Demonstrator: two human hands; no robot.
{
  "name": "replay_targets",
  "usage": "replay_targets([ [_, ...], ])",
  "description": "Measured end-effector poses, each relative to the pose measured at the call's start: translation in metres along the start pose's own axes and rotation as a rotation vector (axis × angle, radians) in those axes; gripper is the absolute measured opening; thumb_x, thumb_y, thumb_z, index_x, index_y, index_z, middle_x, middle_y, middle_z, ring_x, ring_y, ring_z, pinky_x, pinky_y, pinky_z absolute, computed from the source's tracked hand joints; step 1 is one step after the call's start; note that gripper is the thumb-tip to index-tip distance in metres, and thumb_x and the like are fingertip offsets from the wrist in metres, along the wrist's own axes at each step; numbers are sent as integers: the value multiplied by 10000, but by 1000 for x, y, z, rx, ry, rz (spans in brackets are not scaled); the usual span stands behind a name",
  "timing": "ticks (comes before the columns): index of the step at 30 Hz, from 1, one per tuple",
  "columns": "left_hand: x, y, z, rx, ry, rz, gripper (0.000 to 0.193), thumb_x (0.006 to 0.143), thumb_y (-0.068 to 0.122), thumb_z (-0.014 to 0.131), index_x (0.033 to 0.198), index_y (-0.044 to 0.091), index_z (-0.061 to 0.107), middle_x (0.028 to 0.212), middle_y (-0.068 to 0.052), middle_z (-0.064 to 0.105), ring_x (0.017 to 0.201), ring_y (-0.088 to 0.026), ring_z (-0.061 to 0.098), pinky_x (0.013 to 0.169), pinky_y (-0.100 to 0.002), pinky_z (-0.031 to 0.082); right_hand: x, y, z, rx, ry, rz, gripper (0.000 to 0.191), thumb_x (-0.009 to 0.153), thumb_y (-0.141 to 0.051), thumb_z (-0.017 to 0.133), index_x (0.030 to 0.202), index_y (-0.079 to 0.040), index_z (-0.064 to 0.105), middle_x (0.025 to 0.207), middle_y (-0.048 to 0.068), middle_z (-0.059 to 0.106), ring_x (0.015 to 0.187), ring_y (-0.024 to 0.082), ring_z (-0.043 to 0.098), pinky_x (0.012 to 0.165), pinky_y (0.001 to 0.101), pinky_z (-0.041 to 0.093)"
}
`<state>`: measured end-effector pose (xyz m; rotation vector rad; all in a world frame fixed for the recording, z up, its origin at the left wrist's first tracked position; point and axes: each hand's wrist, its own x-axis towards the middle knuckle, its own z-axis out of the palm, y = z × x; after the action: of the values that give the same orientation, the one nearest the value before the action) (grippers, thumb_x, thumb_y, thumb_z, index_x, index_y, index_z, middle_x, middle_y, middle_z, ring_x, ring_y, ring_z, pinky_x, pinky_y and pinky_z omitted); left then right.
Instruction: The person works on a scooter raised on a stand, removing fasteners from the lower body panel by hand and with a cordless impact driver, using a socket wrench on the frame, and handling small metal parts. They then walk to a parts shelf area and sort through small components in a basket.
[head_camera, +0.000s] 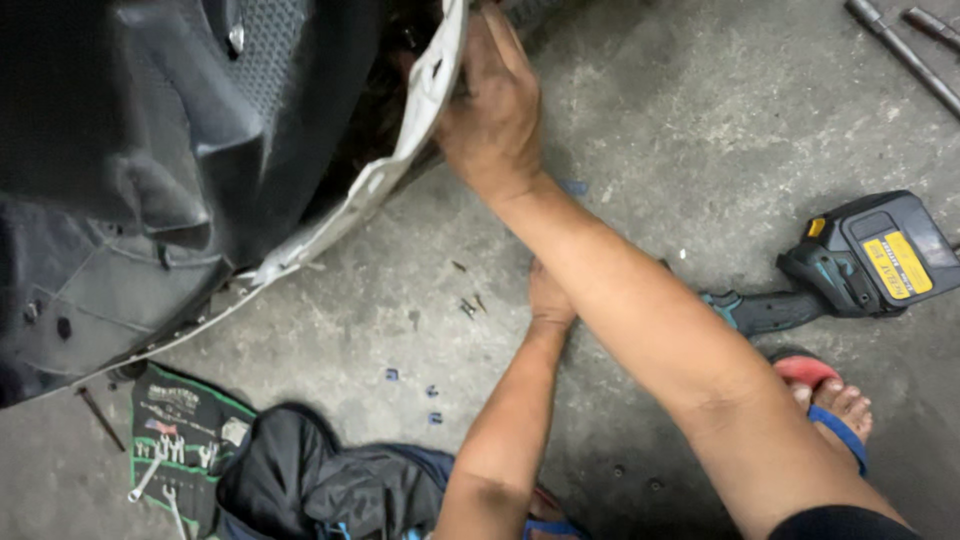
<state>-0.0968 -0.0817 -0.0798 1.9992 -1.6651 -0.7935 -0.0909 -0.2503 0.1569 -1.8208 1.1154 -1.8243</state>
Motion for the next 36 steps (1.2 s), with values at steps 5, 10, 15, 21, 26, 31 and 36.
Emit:
replay_targets([
  [5, -1, -7, 8, 25, 13, 19, 579, 951, 434, 609, 1419, 95, 573, 1427, -210, 590, 1327, -399, 534, 1102, -495, 434, -9, 11, 10, -47, -34, -101, 467, 982, -119, 852, 1329, 2, 564, 1272, 166, 621, 1190, 367, 640, 986, 391, 591],
  [10, 2, -7, 11, 53, 32, 36, 555, 953, 423, 610, 1397, 92, 581, 1409, -211, 594, 1309, -402, 538, 1091, -498, 436, -10, 9, 7, 36, -68, 40, 456, 1011, -155, 859, 1343, -19, 577, 1271, 129, 596, 1158, 324, 635, 972, 376, 583],
  [15, 10, -2, 9, 59, 64, 62, 531, 955, 412, 612, 1375, 88, 590, 1391, -212, 599, 1291, -404, 542, 1081, -501, 438, -2, -10, -5, -59, 33, 31, 761, 868, -294, 946, 1405, -68, 456, 1348, 156, 473, 1291, 373, 476, 1132, 475, 434],
  [21, 6, -7, 11, 77, 56, 69, 503, 957, 398, 613, 1350, 84, 599, 1370, -214, 604, 1270, -406, 547, 1069, -505, 441, -4, -19, 12, -19, -85, 173, 1156, 870, -399, 975, 1608, -115, 132, 1606, 165, 263, 1496, 351, 325, 1246, 437, 336],
  [26, 4, -14, 18, 80, 57, 70, 480, 959, 387, 615, 1328, 80, 608, 1352, -215, 609, 1252, -409, 551, 1059, -508, 443, -14, -9, 20, -58, -94, 177, 1146, 876, -420, 979, 1602, -78, 161, 1598, 157, 278, 1483, 351, 348, 1236, 429, 352],
  [31, 5, -16, 19, 83, 64, 73, 458, 961, 376, 616, 1306, 77, 616, 1335, -216, 613, 1234, -411, 555, 1049, -511, 445, -18, -3, 17, -59, -152, 162, 1042, 913, -340, 929, 1631, -106, 211, 1640, 109, 277, 1479, 295, 354, 1254, 366, 370],
  [36, 4, -12, 15, 88, 63, 72, 435, 962, 365, 618, 1285, 73, 624, 1317, -217, 617, 1217, -413, 559, 1039, -514, 447, -18, -1, 18, -55, -143, 129, 1059, 923, -365, 932, 1630, -110, 186, 1655, 92, 236, 1511, 296, 321, 1277, 370, 350],
])
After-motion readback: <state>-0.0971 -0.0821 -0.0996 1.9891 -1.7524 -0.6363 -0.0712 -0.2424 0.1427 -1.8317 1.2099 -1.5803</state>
